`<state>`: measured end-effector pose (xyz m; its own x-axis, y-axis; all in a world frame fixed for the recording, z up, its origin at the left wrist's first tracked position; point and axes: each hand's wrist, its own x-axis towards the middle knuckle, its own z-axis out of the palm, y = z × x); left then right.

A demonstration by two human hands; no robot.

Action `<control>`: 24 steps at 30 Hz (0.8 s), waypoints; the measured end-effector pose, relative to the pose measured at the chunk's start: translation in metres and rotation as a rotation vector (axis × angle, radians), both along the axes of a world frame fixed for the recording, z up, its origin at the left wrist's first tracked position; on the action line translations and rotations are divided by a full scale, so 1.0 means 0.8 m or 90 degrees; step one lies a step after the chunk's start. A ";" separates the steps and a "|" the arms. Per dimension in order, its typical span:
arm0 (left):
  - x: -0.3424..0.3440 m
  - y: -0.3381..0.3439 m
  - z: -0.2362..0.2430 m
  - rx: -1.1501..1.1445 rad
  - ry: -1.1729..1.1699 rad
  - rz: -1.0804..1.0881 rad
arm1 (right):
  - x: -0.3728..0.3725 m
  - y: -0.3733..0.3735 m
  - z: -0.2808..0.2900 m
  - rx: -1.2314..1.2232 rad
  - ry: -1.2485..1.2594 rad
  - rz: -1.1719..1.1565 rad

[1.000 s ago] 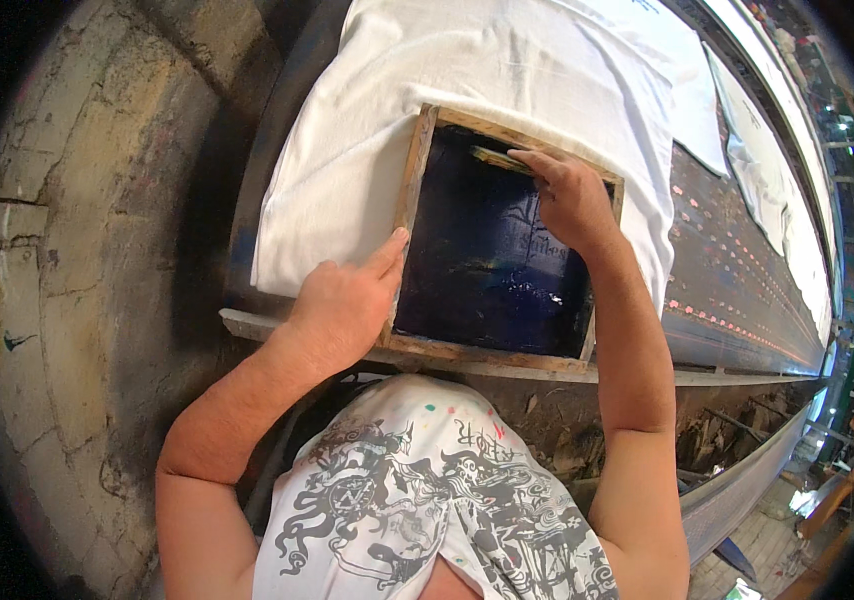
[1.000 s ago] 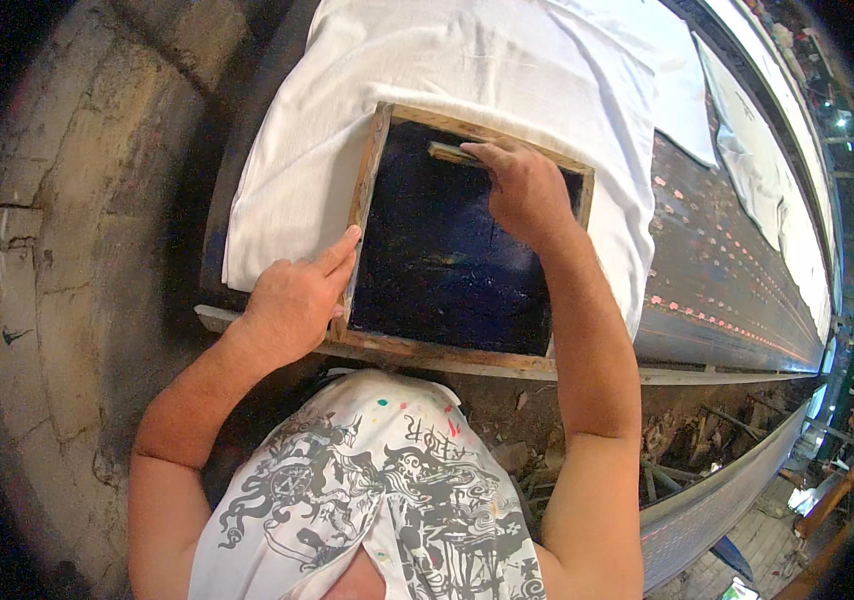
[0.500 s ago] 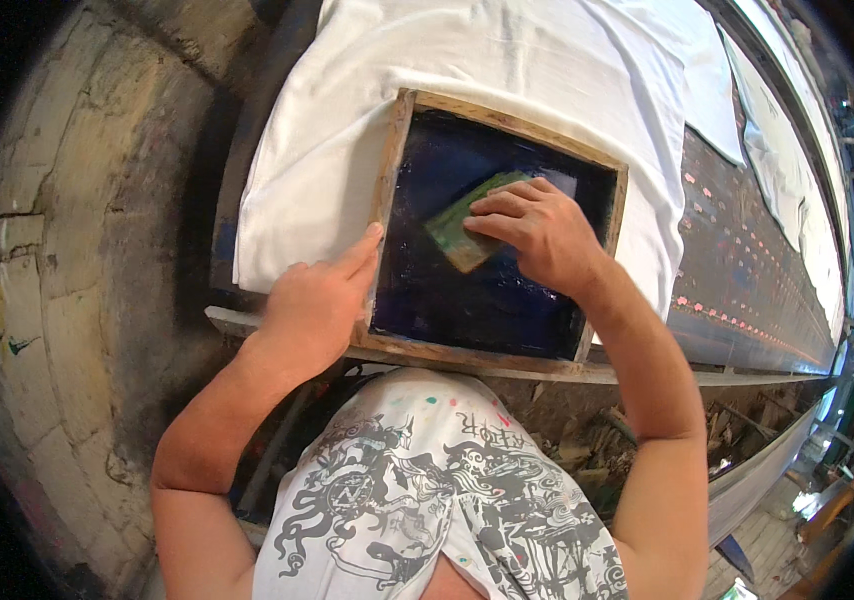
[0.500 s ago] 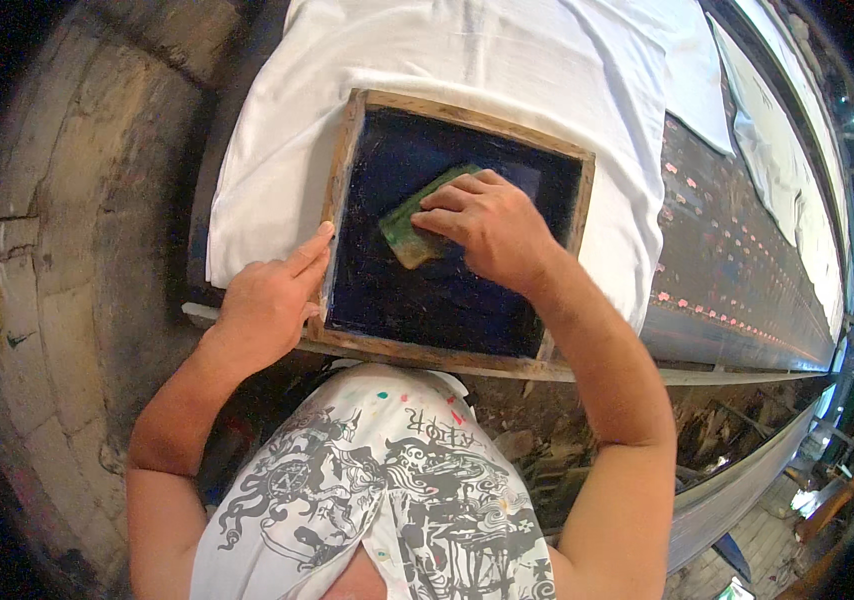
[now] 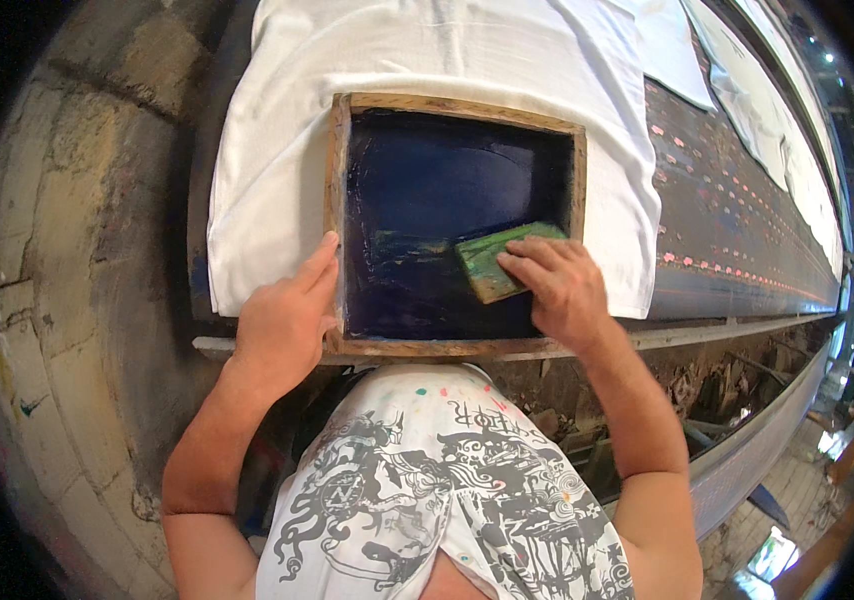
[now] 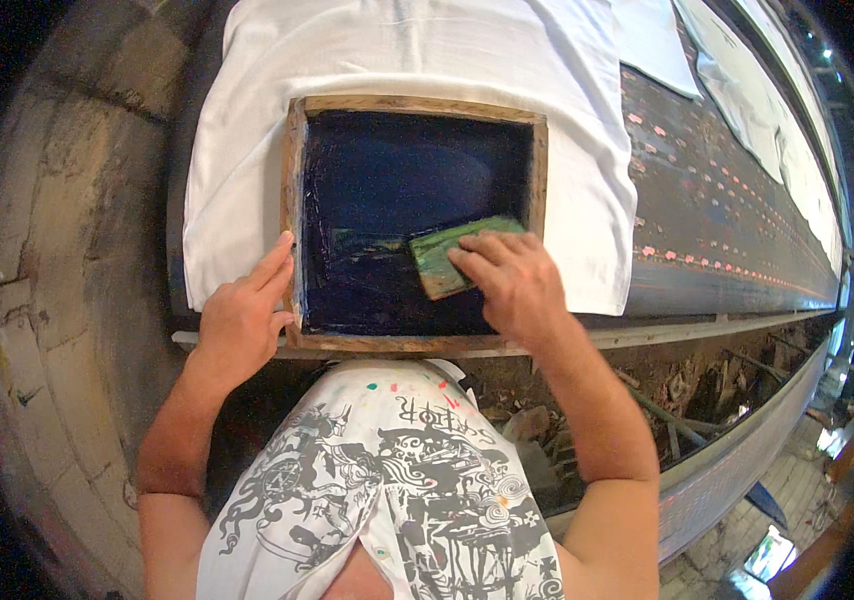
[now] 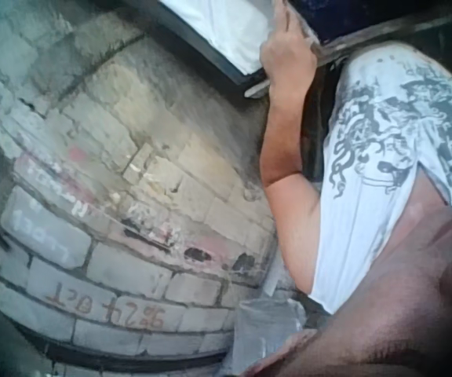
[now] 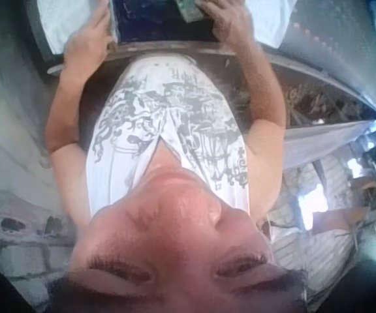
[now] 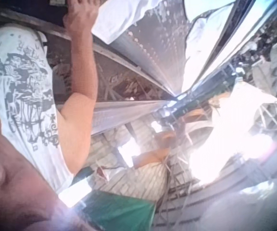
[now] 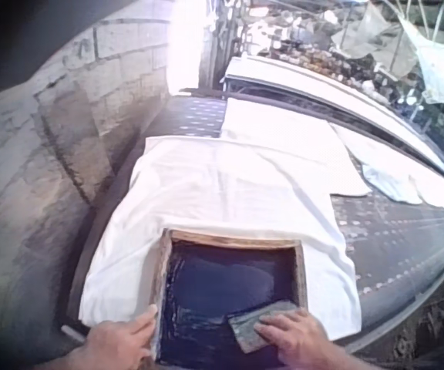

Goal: The person aligns a white t-shirt on a long workbench, places a screen-printing frame over it, and uses a squeegee to pull dark ink across the screen to print a logo. The person repeats this process on multiple t-shirts laid out in a row.

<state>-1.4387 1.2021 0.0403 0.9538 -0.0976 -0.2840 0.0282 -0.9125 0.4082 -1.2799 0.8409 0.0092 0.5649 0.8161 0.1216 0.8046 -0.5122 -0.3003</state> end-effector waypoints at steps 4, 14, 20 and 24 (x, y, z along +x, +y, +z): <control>-0.002 0.000 -0.005 -0.023 -0.014 0.011 | -0.068 0.017 -0.005 0.005 -0.030 -0.108; -0.007 0.013 -0.017 -0.048 -0.045 -0.024 | -0.032 0.037 0.047 -0.054 0.100 -0.024; -0.011 0.014 -0.027 -0.012 -0.063 -0.018 | 0.053 0.125 0.041 -0.031 0.062 -0.030; -0.007 0.013 -0.020 -0.004 -0.051 -0.022 | 0.105 0.170 0.015 -0.007 -0.023 -0.052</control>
